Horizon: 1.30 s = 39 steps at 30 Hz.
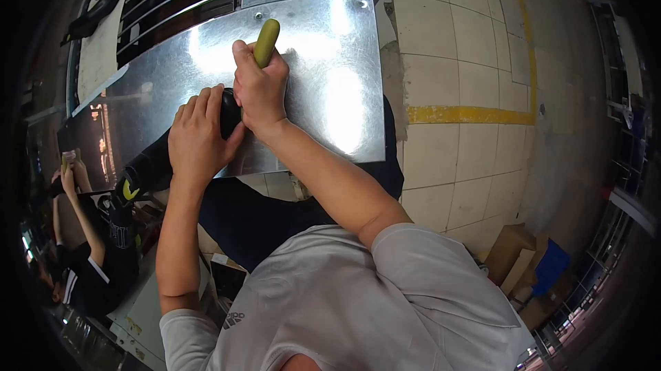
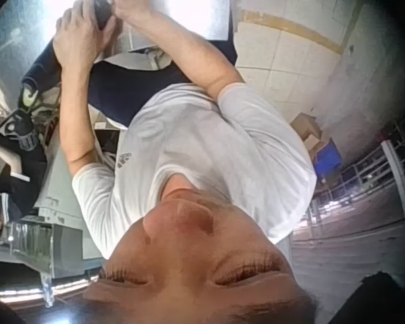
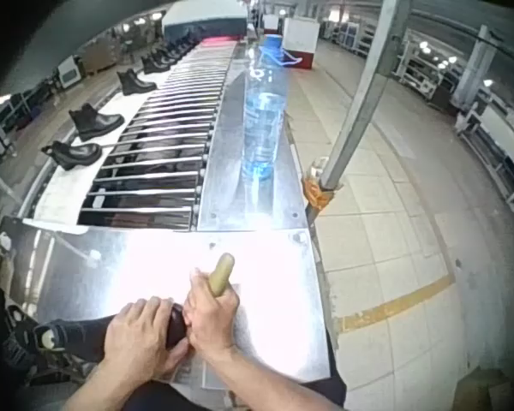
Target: Cleaning and polishing black boots at a factory workstation.
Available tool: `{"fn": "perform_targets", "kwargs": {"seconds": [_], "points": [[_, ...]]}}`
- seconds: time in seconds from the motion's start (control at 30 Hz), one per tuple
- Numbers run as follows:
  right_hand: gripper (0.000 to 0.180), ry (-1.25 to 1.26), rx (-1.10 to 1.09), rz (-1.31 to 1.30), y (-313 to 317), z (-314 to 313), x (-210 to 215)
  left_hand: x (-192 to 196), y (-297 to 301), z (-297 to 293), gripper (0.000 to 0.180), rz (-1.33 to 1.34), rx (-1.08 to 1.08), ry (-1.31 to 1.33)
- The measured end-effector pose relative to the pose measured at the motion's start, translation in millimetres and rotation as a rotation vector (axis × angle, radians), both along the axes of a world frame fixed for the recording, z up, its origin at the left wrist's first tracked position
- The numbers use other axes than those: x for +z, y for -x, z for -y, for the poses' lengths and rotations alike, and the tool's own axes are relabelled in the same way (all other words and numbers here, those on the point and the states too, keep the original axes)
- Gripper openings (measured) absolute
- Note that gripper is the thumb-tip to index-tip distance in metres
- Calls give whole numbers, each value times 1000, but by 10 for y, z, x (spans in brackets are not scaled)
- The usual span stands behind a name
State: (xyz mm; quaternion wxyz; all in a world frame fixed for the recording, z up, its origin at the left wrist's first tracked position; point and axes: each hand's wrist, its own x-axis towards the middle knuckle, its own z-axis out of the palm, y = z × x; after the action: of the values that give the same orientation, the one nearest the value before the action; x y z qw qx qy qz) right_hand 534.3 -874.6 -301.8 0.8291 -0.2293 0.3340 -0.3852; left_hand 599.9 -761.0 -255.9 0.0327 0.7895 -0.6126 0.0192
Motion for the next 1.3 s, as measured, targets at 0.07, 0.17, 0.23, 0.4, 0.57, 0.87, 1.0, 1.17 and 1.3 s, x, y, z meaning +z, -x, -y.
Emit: {"fn": "perform_targets", "kwargs": {"seconds": [0.07, 0.17, 0.23, 0.4, 0.57, 0.87, 1.0, 1.17, 1.3], "points": [[26, -1, 28, -3, -20, 24, 11, -21, -25, -14, 65, -5, -5, -48], [27, -1, 26, -35, -28, 76, 25, -53, -57, 3, 64, -3, -44, 6], [28, 42, 41, -52, -4, 95, 22, -80, -58, 5, 63, 3, -64, 31], [27, 35, 86, -155, -66, -5, 62, -93, -88, -29, 57, 30, -89, 92], [28, 615, -37, -369, -105, -144, 101, -104, -122, -11, 52, 43, -129, 71], [32, -11, -10, -9, 14, 47, 45, -174, 101, -173, 64, 170, 64, 145], [31, -29, 2, -11, -27, 27, 45, -262, 70, -195, 59, 142, 62, 181], [19, 851, -155, -220, -169, -206, 22, -331, 54, -121, 54, 229, 65, 280], [24, 82, 80, -23, -60, -8, 7, -366, 64, -176, 52, 148, 76, 273]]}}
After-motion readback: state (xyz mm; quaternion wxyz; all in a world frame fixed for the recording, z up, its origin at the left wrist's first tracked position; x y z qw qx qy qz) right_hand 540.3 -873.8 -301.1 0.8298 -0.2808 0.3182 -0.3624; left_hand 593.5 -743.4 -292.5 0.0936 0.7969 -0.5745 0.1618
